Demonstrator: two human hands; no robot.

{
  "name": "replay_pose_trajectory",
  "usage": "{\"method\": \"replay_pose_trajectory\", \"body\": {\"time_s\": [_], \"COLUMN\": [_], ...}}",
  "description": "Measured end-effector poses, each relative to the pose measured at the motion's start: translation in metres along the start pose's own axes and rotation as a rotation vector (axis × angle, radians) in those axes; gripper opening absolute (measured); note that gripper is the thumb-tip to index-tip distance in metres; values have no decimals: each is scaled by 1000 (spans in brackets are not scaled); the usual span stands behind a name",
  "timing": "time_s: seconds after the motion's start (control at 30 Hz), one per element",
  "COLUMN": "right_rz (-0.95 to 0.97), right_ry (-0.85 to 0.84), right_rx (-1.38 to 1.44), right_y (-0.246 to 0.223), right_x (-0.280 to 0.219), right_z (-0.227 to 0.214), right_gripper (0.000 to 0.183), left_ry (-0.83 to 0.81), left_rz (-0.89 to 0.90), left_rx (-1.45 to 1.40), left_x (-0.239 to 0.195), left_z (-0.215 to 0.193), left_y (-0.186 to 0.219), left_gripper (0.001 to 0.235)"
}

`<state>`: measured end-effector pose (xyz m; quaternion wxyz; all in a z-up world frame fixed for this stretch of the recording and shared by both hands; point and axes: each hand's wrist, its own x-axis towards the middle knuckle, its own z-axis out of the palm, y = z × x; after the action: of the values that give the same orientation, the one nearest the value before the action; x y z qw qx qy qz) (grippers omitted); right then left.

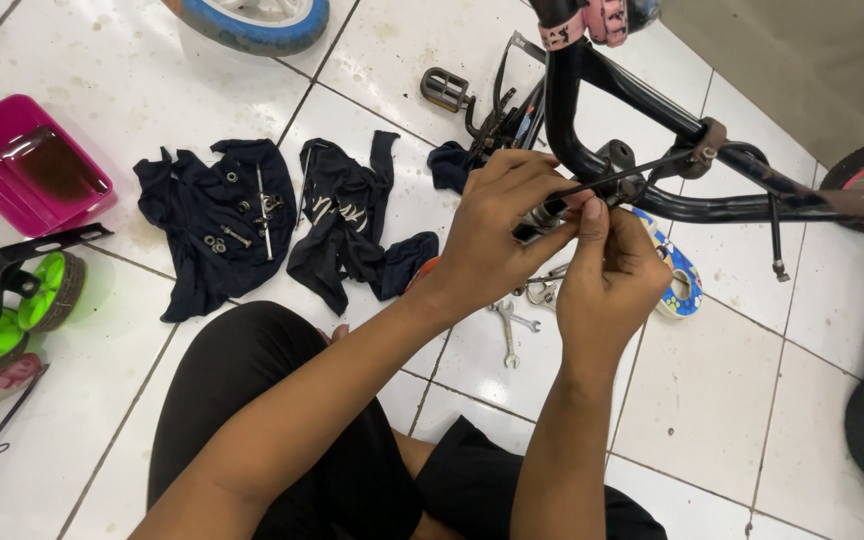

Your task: The person sits on a tiled floor and uses a wrench to tighten bolts on the handlebar stem of a bicycle. They manipulate the handlebars and use the wrench to adjust the stem, occasionally picking up and setting down tools.

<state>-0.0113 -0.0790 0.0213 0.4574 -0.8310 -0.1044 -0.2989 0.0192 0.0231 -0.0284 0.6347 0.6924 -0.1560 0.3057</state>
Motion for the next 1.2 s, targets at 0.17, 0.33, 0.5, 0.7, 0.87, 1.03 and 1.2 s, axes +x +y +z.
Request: {"method": "replay_pose_trajectory", "body": {"time_s": [0.17,0.33,0.5,0.7,0.87,1.03,1.2], "right_rz": [18,23,-2,32,62,126,321], "right_ry": [27,131,173,146,125,58,-124], "right_rx": [-5,-8,20,95,135,191,309], "right_y": [2,4,4,3,5,1,23], "right_x": [1,1,3,4,4,3,-10], "right_z": [3,16,19,15,16,6,-26], "right_gripper": [25,29,32,32,31,30,23], "left_ry": [-62,-90,-136,-144,-148,-145,322], "left_rz": [-41,-63,-77,-61,-60,-60,296], "left_rx": [20,28,-9,-61,-59,-26,197], "left_x": [3,6,5,7,9,5,-23], "left_z": [-14,-15,-17,-18,-20,-20,-8], "left_y": [6,3,3,9,9,12,17], "left_gripper": [37,35,43,40,42,42,37]}}
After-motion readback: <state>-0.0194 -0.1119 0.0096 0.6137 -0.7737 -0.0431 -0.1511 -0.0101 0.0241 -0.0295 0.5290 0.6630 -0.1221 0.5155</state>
